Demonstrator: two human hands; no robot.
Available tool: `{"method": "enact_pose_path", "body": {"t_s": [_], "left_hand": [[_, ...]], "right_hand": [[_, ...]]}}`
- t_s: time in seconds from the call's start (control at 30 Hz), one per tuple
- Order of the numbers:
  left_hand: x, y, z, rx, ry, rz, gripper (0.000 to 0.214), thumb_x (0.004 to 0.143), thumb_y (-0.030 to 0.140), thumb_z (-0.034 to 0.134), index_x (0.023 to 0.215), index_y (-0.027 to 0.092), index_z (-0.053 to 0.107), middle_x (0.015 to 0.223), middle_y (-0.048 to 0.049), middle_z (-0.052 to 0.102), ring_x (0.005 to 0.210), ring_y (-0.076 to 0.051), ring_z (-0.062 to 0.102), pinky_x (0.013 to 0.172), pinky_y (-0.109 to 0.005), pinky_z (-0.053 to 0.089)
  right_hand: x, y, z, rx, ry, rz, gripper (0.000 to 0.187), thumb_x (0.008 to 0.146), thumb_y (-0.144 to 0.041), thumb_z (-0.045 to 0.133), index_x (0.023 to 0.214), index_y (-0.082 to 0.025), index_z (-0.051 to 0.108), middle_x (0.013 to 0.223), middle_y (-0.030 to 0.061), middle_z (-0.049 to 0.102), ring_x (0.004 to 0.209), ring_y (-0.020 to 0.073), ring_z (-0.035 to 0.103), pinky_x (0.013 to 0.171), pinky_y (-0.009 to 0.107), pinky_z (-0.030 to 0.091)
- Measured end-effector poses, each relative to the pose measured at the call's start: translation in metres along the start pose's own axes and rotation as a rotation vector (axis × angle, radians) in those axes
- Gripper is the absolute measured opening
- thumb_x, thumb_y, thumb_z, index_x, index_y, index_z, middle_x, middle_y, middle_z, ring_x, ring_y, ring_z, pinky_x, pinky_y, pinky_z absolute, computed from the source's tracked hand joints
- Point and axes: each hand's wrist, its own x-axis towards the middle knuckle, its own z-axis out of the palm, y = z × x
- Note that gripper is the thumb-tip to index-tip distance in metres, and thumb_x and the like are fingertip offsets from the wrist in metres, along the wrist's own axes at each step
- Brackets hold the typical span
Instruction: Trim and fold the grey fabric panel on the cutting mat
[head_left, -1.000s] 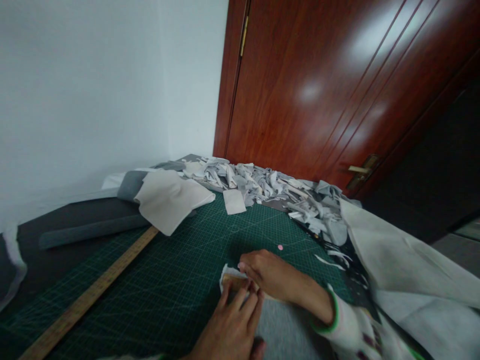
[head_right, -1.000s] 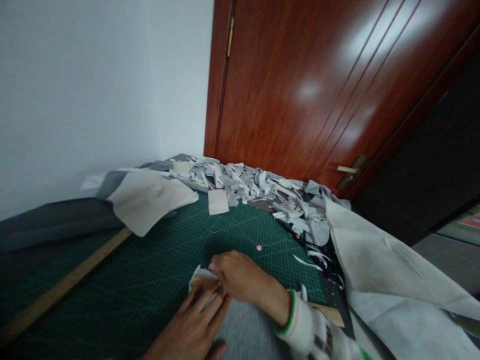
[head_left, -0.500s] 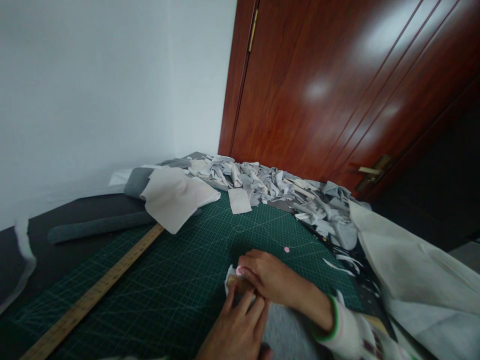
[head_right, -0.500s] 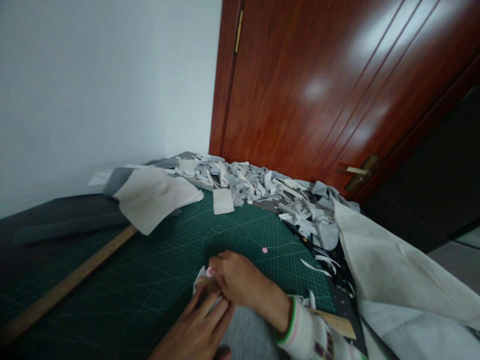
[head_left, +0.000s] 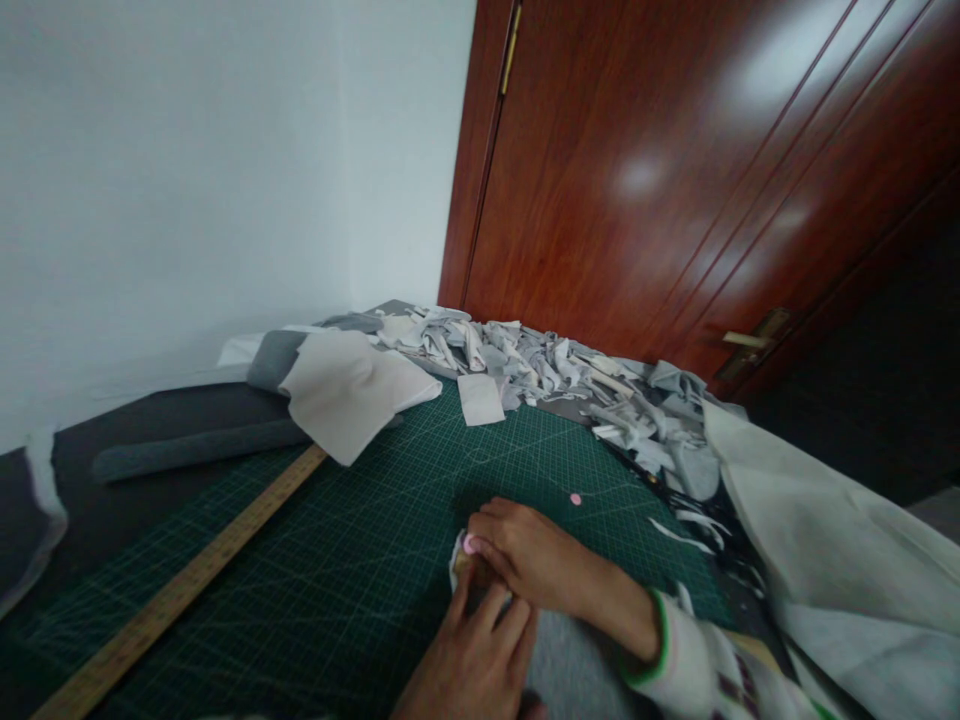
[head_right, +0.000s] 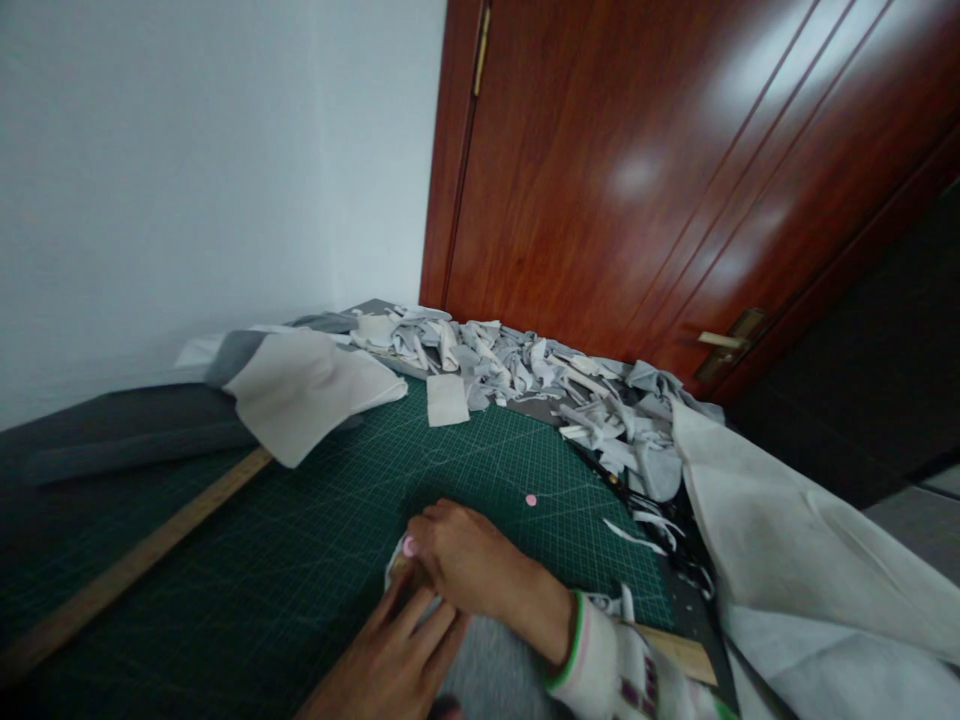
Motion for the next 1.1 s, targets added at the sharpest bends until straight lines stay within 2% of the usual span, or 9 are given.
{"method": "enact_pose_path", "body": {"t_s": [0.17, 0.3, 0.5, 0.67, 0.83, 1.1], "left_hand": [[-0.002, 0.0, 0.002, 0.013, 0.052, -0.004, 0.05, 0.093, 0.038, 0.048, 0.131, 0.008, 0.056, 0.128, -0.0137, 0.065, 0.123, -0.034, 0.051, 0.099, -0.05, 0.044], [-0.002, 0.0, 0.0, 0.01, 0.041, -0.019, 0.05, 0.093, 0.038, 0.048, 0.131, 0.007, 0.056, 0.126, -0.0143, 0.066, 0.122, -0.035, 0.052, 0.098, -0.051, 0.044], [-0.001, 0.0, -0.002, 0.058, 0.034, -0.004, 0.052, 0.093, 0.04, 0.048, 0.131, 0.005, 0.056, 0.127, -0.0155, 0.066, 0.12, -0.037, 0.054, 0.095, -0.052, 0.045], [0.001, 0.0, 0.0, 0.032, 0.024, -0.023, 0.056, 0.094, 0.044, 0.047, 0.135, 0.006, 0.053, 0.129, -0.015, 0.065, 0.123, -0.035, 0.053, 0.097, -0.05, 0.045], [-0.002, 0.001, -0.006, -0.017, -0.026, -0.041, 0.056, 0.096, 0.045, 0.044, 0.137, 0.007, 0.052, 0.136, -0.0157, 0.06, 0.123, -0.033, 0.053, 0.099, -0.05, 0.044], [0.0, 0.004, -0.007, -0.065, -0.02, -0.059, 0.061, 0.098, 0.05, 0.04, 0.139, 0.006, 0.05, 0.14, -0.0167, 0.056, 0.127, -0.034, 0.05, 0.101, -0.049, 0.042]], "right_hand": [[0.0, -0.001, -0.004, -0.007, -0.025, -0.008, 0.025, 0.099, -0.016, 0.041, 0.082, -0.015, 0.06, 0.079, 0.0046, 0.063, 0.076, 0.0153, 0.054, 0.072, 0.026, 0.042], [-0.005, -0.003, -0.011, -0.051, -0.077, 0.045, 0.023, 0.096, -0.013, 0.044, 0.08, -0.015, 0.06, 0.078, 0.0052, 0.063, 0.075, 0.015, 0.054, 0.068, 0.025, 0.04], [-0.011, -0.003, -0.013, -0.071, -0.077, 0.079, 0.022, 0.096, -0.012, 0.045, 0.081, -0.015, 0.06, 0.08, 0.0049, 0.064, 0.074, 0.0138, 0.054, 0.066, 0.025, 0.037], [-0.013, -0.003, -0.017, -0.102, -0.115, 0.07, 0.013, 0.089, -0.008, 0.052, 0.082, -0.015, 0.062, 0.082, 0.0051, 0.066, 0.076, 0.0147, 0.055, 0.065, 0.025, 0.037], [-0.023, -0.002, -0.025, -0.144, -0.165, 0.116, 0.009, 0.083, -0.007, 0.058, 0.083, -0.015, 0.061, 0.083, 0.0052, 0.066, 0.079, 0.016, 0.055, 0.067, 0.025, 0.037], [-0.028, -0.004, -0.027, -0.198, -0.17, 0.139, 0.01, 0.084, -0.005, 0.056, 0.084, -0.013, 0.062, 0.085, 0.0055, 0.067, 0.08, 0.0158, 0.057, 0.067, 0.026, 0.036]]}}
